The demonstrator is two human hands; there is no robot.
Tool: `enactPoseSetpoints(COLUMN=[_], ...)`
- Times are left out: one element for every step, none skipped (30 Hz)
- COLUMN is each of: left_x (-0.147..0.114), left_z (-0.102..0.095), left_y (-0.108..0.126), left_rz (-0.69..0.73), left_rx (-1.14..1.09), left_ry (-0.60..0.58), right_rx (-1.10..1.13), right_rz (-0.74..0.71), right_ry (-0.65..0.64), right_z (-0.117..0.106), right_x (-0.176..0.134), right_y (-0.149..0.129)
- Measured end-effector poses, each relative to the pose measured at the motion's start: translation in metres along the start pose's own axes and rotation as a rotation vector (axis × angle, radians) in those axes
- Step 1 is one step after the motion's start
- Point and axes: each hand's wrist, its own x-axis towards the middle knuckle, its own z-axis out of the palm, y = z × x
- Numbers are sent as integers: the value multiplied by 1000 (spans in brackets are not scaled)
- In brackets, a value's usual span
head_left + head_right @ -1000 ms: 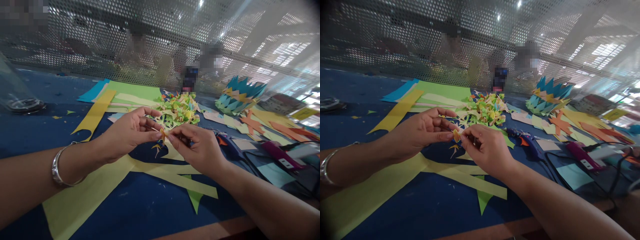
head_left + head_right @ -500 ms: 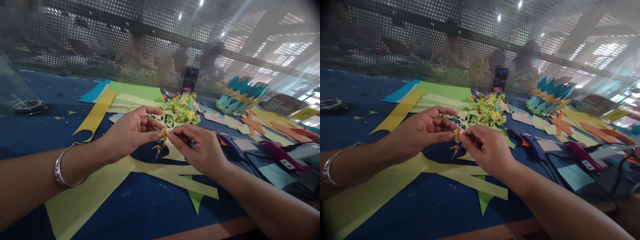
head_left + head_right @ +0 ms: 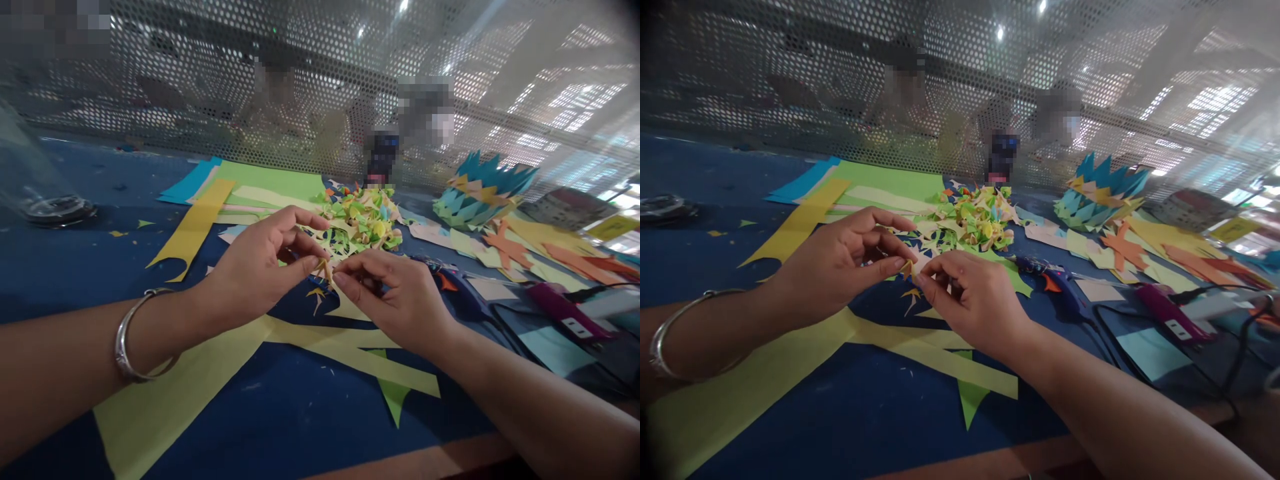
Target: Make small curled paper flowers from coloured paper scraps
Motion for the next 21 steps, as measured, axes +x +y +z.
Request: enactPoseSetpoints(left_x=[0,-1,-2,-3,-4,-5,-5,-6,-7,-8,-8,-8,-9,-9,-9,-9,-9,-9,-8,-8,-7], left_z=[0,0,0,1,1,1,1,1,0,1,1,1,2,3,3,4,4,4,4,4,4], left_y=[1,2,3,4,6,7,8,8,9,8,7,6,4,3,1,0,-1,-1,-2,-2,-2], left_rz=[15,29,42,58,75,91,104,113,115,117,120,125,130,133,133,129,122,115,108,101,95], left_rx=[53,107,156,195,223,239,244,240,231,218,206,195,187,178,167,156,143,127,112,99,87], left_ry=[-1,1,8,17,25,21,5,-18,-48,-64,-65,-50,-25,-1,18,31,36,39,40,41,43], right_rx=[-4,-8,-12,-16,-20,-23,-25,-27,-28,-28,-28,-28,-27,-24,-21,-17,-13,-9,-9,-10,-11], right_rz=[-1,0,1,2,1,-3,-7,-9,-11,-10,-7,-4,-3,-3,-3,-2,-3,-3,-2,0,3], right_ry=[-3,-6,-6,-4,-3,1,3,5,7,8,8,9,9,12,12,11,9,7,4,3,2], right_z=[0,0,0,-1,-1,-1,-1,-1,-1,-1,-1,-1,-1,-1,-1,0,0,0,0,0,0], right_x=[0,0,0,0,0,0,0,0,0,0,0,0,0,0,0,0,0,0,0,0,0], right_y=[0,-1,-1,-1,-2,-2,-2,-2,-2,-2,-3,-3,-2,-2,-2,-2,-2,-2,-2,-2,-2])
